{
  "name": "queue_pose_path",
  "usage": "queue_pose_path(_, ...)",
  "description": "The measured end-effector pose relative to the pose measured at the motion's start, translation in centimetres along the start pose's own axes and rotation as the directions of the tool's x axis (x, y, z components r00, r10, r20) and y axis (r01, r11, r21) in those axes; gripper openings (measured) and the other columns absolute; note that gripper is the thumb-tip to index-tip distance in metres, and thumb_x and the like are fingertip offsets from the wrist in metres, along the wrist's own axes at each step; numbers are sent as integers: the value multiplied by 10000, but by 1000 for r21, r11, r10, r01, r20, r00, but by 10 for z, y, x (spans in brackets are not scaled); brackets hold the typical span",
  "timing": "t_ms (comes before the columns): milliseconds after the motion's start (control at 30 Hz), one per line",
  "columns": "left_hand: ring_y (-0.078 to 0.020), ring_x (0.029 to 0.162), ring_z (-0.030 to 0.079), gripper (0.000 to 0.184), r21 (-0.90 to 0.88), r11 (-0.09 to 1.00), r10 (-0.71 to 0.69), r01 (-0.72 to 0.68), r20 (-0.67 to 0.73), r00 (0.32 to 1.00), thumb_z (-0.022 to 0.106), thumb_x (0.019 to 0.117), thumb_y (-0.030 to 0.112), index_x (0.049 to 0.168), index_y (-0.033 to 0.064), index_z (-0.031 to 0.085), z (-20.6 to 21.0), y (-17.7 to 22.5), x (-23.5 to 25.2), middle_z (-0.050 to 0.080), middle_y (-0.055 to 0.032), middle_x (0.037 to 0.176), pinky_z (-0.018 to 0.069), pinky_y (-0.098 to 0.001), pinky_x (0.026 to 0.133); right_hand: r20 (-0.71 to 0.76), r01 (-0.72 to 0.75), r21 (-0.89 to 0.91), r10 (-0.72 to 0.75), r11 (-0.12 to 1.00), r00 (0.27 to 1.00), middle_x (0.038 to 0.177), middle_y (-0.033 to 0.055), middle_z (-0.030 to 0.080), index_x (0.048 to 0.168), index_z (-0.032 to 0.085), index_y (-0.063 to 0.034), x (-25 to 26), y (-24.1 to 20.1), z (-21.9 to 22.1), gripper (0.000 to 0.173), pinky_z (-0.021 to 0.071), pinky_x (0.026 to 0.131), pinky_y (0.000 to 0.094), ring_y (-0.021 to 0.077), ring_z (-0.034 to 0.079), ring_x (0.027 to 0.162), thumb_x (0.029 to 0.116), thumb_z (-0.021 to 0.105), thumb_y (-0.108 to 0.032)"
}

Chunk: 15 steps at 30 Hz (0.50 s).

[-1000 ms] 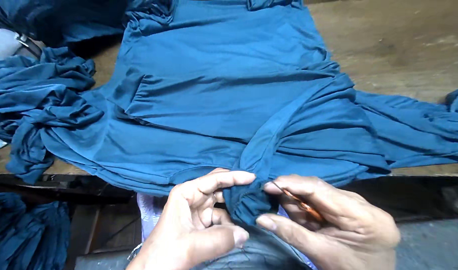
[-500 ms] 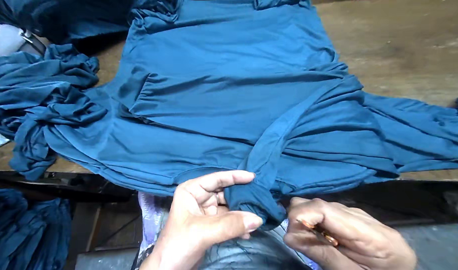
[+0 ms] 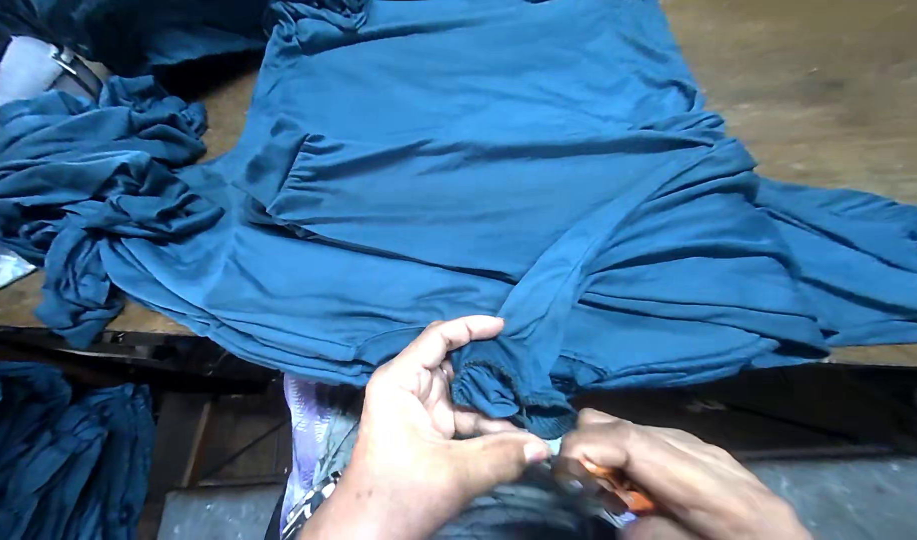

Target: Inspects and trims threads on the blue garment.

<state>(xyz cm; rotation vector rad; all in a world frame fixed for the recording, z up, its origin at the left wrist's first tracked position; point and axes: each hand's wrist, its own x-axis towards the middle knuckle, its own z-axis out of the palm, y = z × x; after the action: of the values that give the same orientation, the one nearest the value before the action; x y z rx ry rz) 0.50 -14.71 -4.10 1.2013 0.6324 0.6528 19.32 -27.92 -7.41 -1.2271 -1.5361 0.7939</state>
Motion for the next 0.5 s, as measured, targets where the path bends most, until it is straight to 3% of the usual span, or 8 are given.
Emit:
queue_pose_path(67, -325, 788, 749, 854, -39, 999, 19, -18, 29, 999, 826, 642, -211, 1404, 78, 568, -3, 1, 4, 638, -174, 1258, 684, -466, 662, 13, -120, 160, 120, 980, 993, 875, 107, 667, 1083, 702, 51, -9, 6, -9, 508, 477, 637, 242, 86, 573, 729, 1111, 377, -339)
queue_pose_path(233, -308, 733, 745, 896, -39, 999, -6, 9, 67, 998, 842, 633, -206, 1419, 117, 561, -1, 6, 3, 650, -160, 1247, 679, -451, 619, 6, -319, 342, 338, 884, 941, 707, 0, 583, 1111, 725, 40, -18, 5, -14, 406, 362, 505, 195, 24, 437, 564, 1111, 400, -203)
queue_pose_path(500, -291, 685, 731, 919, -49, 999, -8, 12, 78, 997, 842, 613, -212, 1417, 134, 561, 1, 5, 0, 614, -133, 1311, 680, -448, 606, 73, -370, 526, 393, 765, 917, 647, -55, 531, 1023, 744, -5, -3, 5, -12, 368, 334, 491, 158, -13, 417, 541, 1093, 471, -241)
